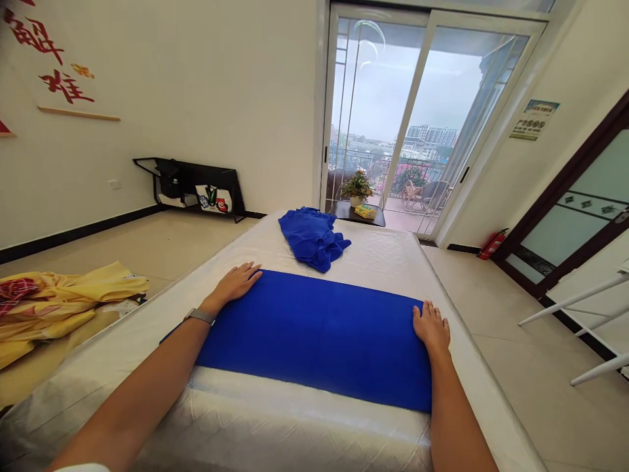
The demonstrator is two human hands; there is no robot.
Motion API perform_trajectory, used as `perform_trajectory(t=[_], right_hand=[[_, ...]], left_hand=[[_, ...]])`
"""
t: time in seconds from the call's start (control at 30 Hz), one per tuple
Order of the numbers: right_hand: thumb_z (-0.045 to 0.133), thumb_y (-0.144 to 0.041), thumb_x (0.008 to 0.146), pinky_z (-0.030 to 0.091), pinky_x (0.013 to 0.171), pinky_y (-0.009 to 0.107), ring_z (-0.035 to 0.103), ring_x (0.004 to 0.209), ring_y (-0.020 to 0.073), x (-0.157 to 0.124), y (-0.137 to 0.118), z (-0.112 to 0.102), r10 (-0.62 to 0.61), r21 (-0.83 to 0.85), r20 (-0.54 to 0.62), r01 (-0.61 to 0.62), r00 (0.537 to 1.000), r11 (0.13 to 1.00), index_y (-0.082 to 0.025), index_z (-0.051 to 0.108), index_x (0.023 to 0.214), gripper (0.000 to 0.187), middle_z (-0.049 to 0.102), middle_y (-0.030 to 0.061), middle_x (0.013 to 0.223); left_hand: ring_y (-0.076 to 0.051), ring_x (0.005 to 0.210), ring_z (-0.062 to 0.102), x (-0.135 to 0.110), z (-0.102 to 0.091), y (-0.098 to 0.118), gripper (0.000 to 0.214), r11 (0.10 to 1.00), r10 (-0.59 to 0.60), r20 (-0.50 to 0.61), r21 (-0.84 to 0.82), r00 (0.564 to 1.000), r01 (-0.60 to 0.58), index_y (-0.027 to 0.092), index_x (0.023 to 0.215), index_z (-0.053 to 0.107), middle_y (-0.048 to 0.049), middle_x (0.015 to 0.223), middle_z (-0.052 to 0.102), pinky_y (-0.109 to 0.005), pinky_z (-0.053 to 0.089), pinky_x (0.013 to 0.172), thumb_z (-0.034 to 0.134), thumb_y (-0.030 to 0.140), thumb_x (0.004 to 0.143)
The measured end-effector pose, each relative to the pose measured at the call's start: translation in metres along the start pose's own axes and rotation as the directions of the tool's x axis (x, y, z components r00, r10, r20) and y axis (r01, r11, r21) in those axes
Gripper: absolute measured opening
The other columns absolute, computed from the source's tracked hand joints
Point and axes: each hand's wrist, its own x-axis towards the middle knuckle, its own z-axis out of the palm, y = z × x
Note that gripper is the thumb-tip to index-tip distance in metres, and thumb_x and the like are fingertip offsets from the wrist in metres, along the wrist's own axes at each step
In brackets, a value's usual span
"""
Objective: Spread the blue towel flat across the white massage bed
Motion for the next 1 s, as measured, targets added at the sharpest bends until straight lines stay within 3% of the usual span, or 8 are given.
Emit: perform_trajectory(t=[0.2,0.33,0.47,0.57,0.63,0.73,0.87,1.0], right_hand=[[0.014,-0.041,0.103,0.018,0.126,0.046,0.022,0.156,0.0273,-0.007,-0.003,-0.004,0.012,-0.030,-0.110,-0.015,0.994,0.999,-0.007,0.032,0.161,0.070,0.030,0.0124,0.168],[0.017,-0.033,0.103,0.015,0.126,0.045,0.027,0.154,0.0259,-0.021,-0.020,-0.013,-0.146,-0.109,-0.219,0.125,0.965,0.986,-0.007,0.042,0.156,0.064,0.038,0.0129,0.164],[0.019,-0.032,0.105,0.015,0.126,0.039,0.029,0.154,0.0228,-0.047,-0.078,-0.019,-0.415,-0.114,-0.122,0.403,0.902,0.908,-0.007,0.044,0.155,0.062,0.039,0.0125,0.163],[0.021,-0.040,0.106,0.014,0.127,0.039,0.025,0.155,0.0229,-0.069,-0.142,-0.012,-0.586,-0.025,0.020,0.586,0.810,0.810,-0.008,0.040,0.158,0.063,0.035,0.0106,0.166],[0.020,-0.046,0.107,0.014,0.127,0.039,0.020,0.157,0.0226,-0.079,-0.181,-0.004,-0.626,0.044,0.091,0.625,0.774,0.779,-0.010,0.034,0.161,0.066,0.028,0.0092,0.168],[0.017,-0.052,0.107,0.011,0.127,0.040,0.014,0.158,0.0225,-0.087,-0.219,0.011,-0.617,0.099,0.142,0.610,0.774,0.787,-0.011,0.026,0.164,0.070,0.021,0.0087,0.170],[0.016,-0.054,0.107,0.005,0.128,0.041,0.011,0.158,0.0214,-0.082,-0.219,0.023,-0.586,0.090,0.151,0.579,0.796,0.810,-0.013,0.022,0.165,0.071,0.018,0.0072,0.171],[0.017,-0.053,0.107,0.006,0.128,0.040,0.012,0.158,0.0206,-0.063,-0.170,0.020,-0.510,0.020,0.150,0.513,0.847,0.858,-0.014,0.022,0.165,0.070,0.018,0.0054,0.171]], left_hand=[[-0.025,0.146,0.043,0.005,0.001,0.003,0.061,0.997,0.073,-0.027,0.007,0.997,-0.072,0.017,0.147,0.053,-0.0129,0.157,0.049,-0.039,0.027,0.123,0.024,0.052,0.105],[-0.027,0.143,0.046,0.007,0.005,0.001,0.061,0.995,0.079,-0.053,-0.051,0.995,-0.082,0.017,0.144,0.056,-0.0134,0.154,0.052,-0.041,0.030,0.121,0.027,0.052,0.104],[-0.027,0.147,0.041,0.009,0.010,-0.003,0.060,0.994,0.087,-0.031,-0.070,0.996,-0.089,0.017,0.148,0.051,-0.0145,0.157,0.048,-0.043,0.028,0.122,0.029,0.051,0.104],[-0.028,0.151,0.035,0.009,0.013,-0.004,0.061,0.996,0.064,0.011,-0.061,0.998,-0.063,0.017,0.153,0.045,-0.0148,0.162,0.040,-0.045,0.023,0.124,0.028,0.050,0.105],[-0.029,0.153,0.031,0.008,0.013,-0.004,0.062,0.998,0.046,0.042,-0.046,0.998,-0.044,0.018,0.156,0.041,-0.0151,0.165,0.035,-0.047,0.022,0.124,0.027,0.050,0.105],[-0.030,0.155,0.027,0.006,0.011,-0.004,0.063,1.000,0.025,0.072,-0.016,0.997,-0.024,0.022,0.159,0.036,-0.0143,0.167,0.032,-0.048,0.022,0.124,0.024,0.052,0.106],[-0.030,0.156,0.024,0.005,0.010,-0.006,0.064,1.000,0.004,0.095,0.021,0.995,-0.006,0.026,0.162,0.030,-0.0125,0.168,0.029,-0.049,0.020,0.124,0.019,0.054,0.106],[-0.030,0.156,0.023,0.005,0.010,-0.005,0.064,0.999,-0.010,0.112,0.037,0.994,0.006,0.026,0.163,0.029,-0.0132,0.169,0.027,-0.049,0.018,0.125,0.018,0.054,0.106]])
